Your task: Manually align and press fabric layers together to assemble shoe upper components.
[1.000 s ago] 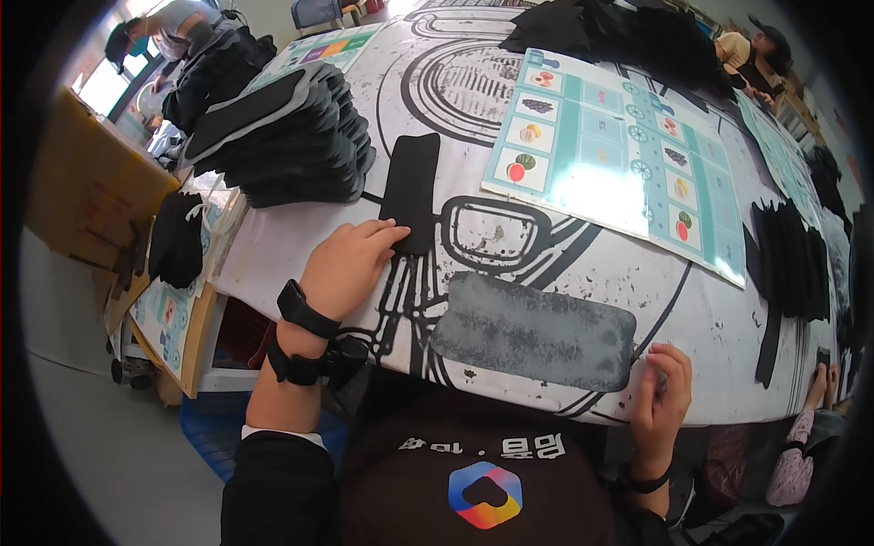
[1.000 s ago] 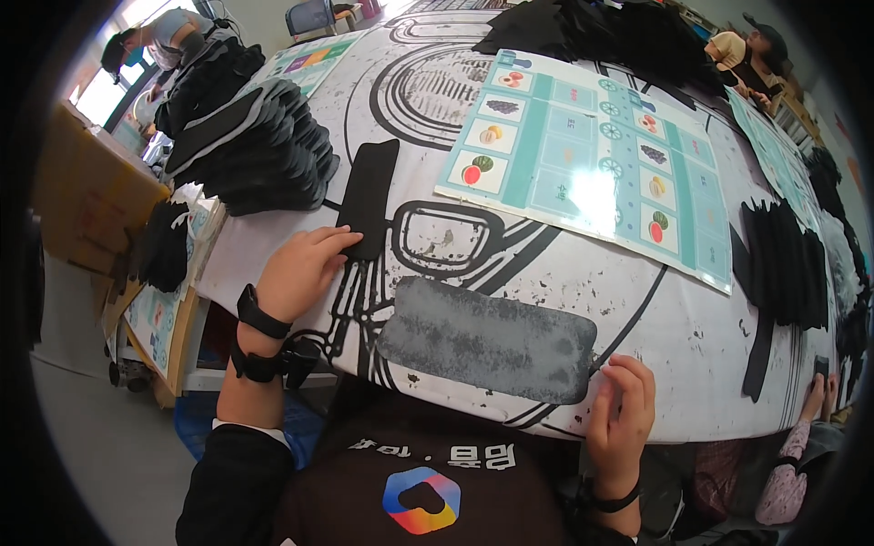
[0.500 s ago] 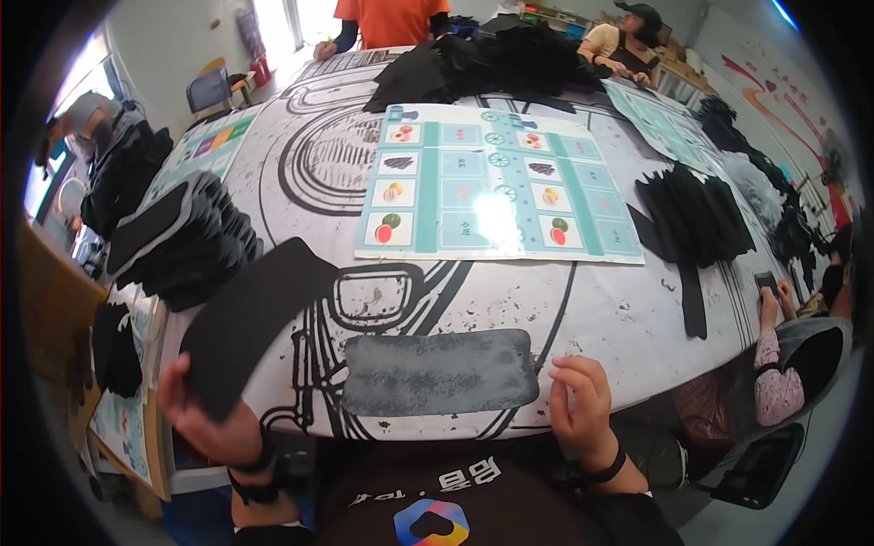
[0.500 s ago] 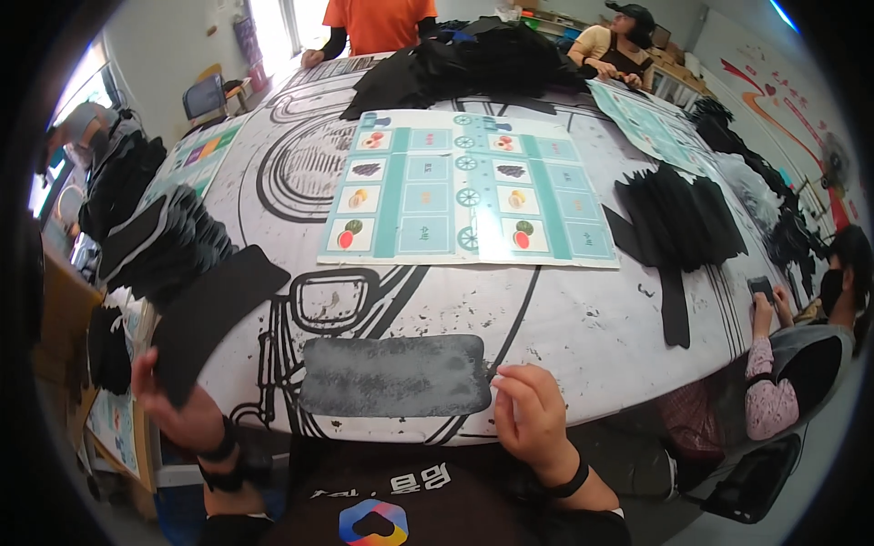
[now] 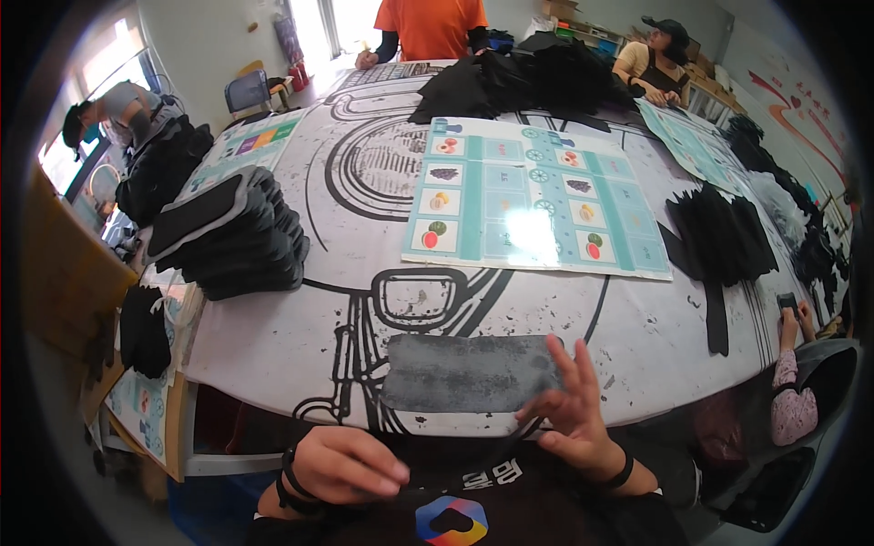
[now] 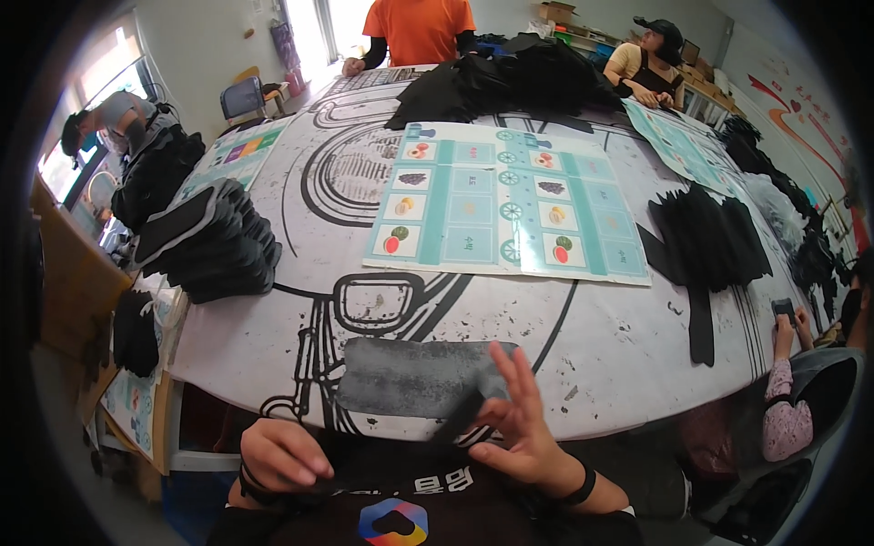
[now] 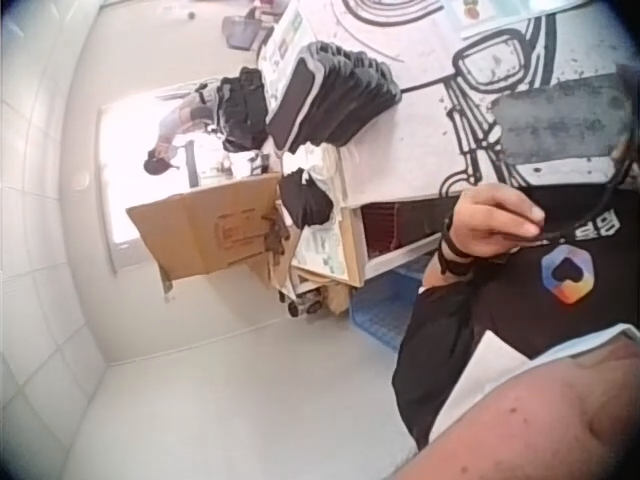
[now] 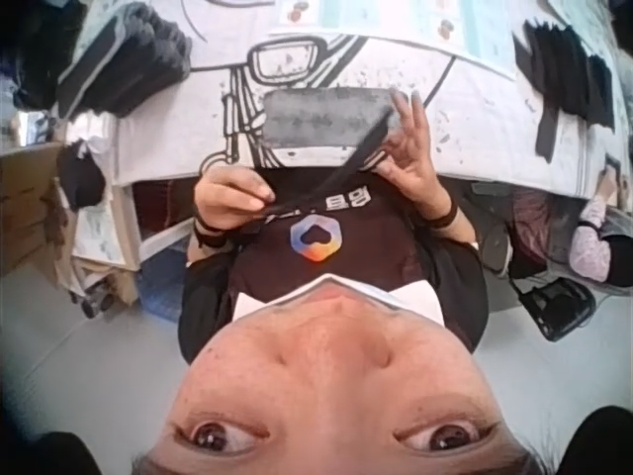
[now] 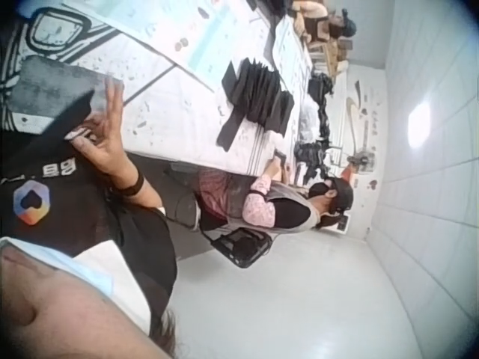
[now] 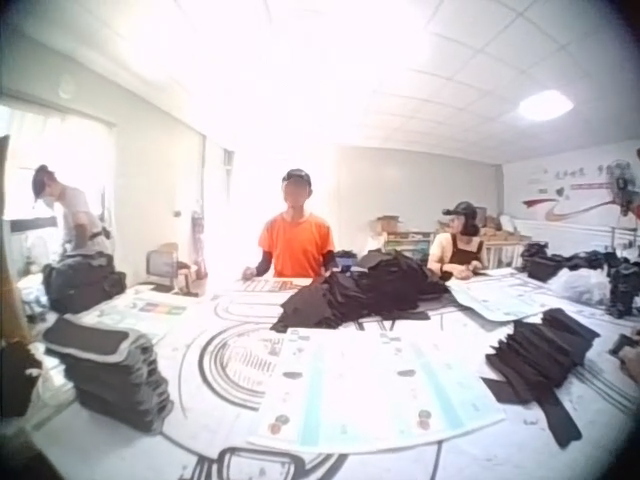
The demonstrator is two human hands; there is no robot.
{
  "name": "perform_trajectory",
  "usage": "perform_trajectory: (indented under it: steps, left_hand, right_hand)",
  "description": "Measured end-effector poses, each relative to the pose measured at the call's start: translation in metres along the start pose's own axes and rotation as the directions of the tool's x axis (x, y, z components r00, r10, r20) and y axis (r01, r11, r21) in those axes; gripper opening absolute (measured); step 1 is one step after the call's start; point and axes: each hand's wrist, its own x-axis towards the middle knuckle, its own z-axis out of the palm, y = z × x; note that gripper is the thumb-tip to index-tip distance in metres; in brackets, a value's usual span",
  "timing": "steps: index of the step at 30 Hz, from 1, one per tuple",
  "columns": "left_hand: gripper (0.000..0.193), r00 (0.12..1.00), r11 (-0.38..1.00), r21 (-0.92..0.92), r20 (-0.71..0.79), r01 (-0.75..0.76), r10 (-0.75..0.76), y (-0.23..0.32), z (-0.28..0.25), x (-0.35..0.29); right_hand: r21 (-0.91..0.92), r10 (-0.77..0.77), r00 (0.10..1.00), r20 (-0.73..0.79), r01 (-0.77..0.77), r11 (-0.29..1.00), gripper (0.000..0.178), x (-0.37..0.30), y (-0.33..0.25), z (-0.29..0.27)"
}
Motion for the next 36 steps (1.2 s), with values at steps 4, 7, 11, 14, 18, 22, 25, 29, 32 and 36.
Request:
perform_trajectory:
  steps: [4,7,11,14,18,22,25,29,32,36]
  left_hand:
    - [0.017,0.986,0.983,-0.180,-0.167,-0.026,-0.004,0.002,0.007,-0.005]
    - [0.018,0.958,0.996,-0.039,-0.273,0.081,-0.089,-0.003,0.017,-0.012]
    - [0.019,0.893,0.963,0.111,-0.413,0.246,-0.181,-0.017,0.020,-0.008]
    - [0.024,0.688,0.978,0.043,-0.718,0.202,-0.111,-0.021,0.024,-0.008]
    - [0.040,0.662,0.969,-0.103,-0.714,0.224,-0.228,-0.019,0.027,0.003]
    - [0.042,0.615,0.946,-0.254,-0.719,0.202,-0.325,-0.024,0.028,0.017]
    - [0.044,0.621,0.946,-0.252,-0.713,0.206,-0.325,-0.023,0.031,0.021]
    - [0.044,0.586,0.940,-0.246,-0.736,0.235,-0.339,-0.018,0.028,0.013]
    - [0.039,0.667,0.945,-0.273,-0.671,0.182,-0.323,-0.029,0.022,0.013]
    - [0.035,0.693,0.951,-0.239,-0.652,0.197,-0.307,-0.028,0.023,0.011]
  right_hand:
    - [-0.199,-0.053,0.970,0.238,0.102,0.975,0.047,-0.005,-0.006,-0.014]
    - [-0.268,-0.126,0.983,0.132,0.158,0.950,0.016,-0.008,-0.012,0.005]
    - [-0.116,-0.221,0.882,-0.416,0.190,0.975,0.017,-0.006,-0.021,0.022]
    - [-0.375,-0.269,0.893,0.360,0.402,0.835,0.028,0.003,-0.082,-0.015]
    - [0.323,-0.650,0.457,0.607,0.605,0.728,0.041,0.036,-0.090,0.032]
    - [0.484,-0.321,0.772,0.549,0.019,0.875,0.070,0.024,-0.069,0.027]
    - [-0.220,-0.385,0.732,0.562,0.582,0.783,0.042,0.023,-0.031,0.042]
    - [-0.544,-0.055,0.651,0.757,0.674,0.499,0.046,0.040,-0.034,0.044]
    - [-0.856,-0.366,0.923,0.118,0.282,0.433,0.094,-0.008,-0.019,0.036]
    - [-0.956,-0.252,0.964,-0.080,-0.003,0.292,0.083,0.004,-0.024,0.021]
